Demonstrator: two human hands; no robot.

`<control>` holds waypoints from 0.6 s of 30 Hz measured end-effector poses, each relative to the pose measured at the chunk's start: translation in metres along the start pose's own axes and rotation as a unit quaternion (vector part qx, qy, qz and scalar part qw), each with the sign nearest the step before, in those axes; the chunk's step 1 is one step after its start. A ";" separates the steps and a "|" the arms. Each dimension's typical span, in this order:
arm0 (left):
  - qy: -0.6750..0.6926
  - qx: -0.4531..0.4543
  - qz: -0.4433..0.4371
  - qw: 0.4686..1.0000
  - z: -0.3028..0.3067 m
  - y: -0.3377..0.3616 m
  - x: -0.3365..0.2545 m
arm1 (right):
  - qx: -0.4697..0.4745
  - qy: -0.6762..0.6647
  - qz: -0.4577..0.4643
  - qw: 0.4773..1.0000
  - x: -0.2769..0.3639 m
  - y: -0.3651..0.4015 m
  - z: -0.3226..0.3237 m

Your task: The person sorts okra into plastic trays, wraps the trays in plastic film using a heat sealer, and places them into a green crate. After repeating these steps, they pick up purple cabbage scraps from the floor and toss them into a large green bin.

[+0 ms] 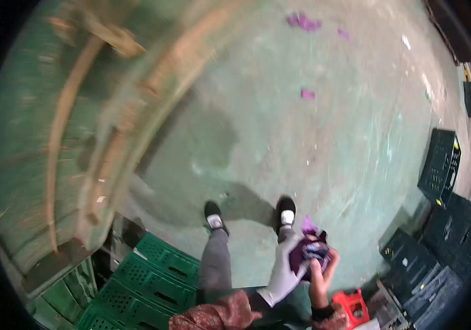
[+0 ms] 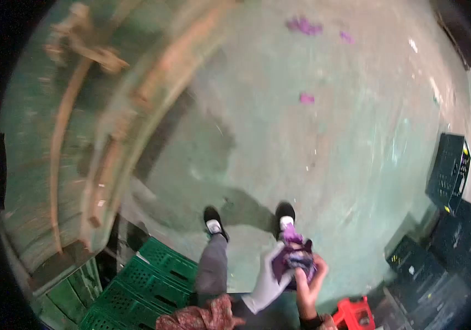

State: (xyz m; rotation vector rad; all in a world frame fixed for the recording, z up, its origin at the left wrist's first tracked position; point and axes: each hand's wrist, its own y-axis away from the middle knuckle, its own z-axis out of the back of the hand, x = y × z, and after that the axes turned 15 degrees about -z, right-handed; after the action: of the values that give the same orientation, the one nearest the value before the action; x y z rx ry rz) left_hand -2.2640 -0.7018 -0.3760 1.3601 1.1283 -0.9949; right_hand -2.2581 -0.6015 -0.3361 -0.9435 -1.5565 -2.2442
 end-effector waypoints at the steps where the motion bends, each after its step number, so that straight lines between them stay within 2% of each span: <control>1: 0.020 -0.013 -0.024 0.999 -0.004 -0.004 -0.035 | 0.002 -0.001 0.053 0.999 0.023 0.018 0.007; 3: 0.061 0.011 -0.083 0.995 0.005 -0.037 -0.124 | -0.010 -0.036 0.234 0.971 0.069 0.044 0.006; 7: 0.125 0.061 -0.210 0.968 0.025 -0.051 -0.308 | -0.001 -0.034 0.441 0.897 0.192 0.134 -0.013; 8: -0.007 -0.024 -0.320 0.947 0.031 -0.038 -0.337 | 0.064 -0.134 0.484 0.863 0.220 0.158 -0.029; 9: -0.131 -0.115 -0.407 0.897 0.037 -0.022 -0.360 | 0.068 -0.182 0.507 0.840 0.245 0.187 -0.041; 11: -0.166 -0.105 -0.508 0.839 0.065 -0.017 -0.398 | 0.073 -0.307 0.359 0.878 0.267 0.212 -0.058; 13: -0.222 -0.164 -0.625 0.731 0.094 -0.021 -0.465 | 0.132 -0.197 0.550 0.801 0.320 0.256 -0.080; 15: -0.276 -0.235 -0.718 0.594 0.133 -0.024 -0.547 | 0.164 -0.169 0.664 0.710 0.380 0.305 -0.116; 17: -0.278 -0.275 -0.746 0.539 0.184 -0.027 -0.616 | 0.205 -0.215 0.698 0.652 0.430 0.370 -0.176; 18: -0.255 -0.274 -0.744 0.554 0.218 -0.040 -0.642 | 0.226 -0.232 0.702 0.634 0.454 0.400 -0.210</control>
State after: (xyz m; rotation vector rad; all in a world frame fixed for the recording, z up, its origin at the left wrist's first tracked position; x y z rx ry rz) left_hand -2.4301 -0.9813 0.2197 -0.7760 1.8010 -1.7327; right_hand -2.4631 -0.8810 0.2020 -1.7162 -0.7385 -0.4804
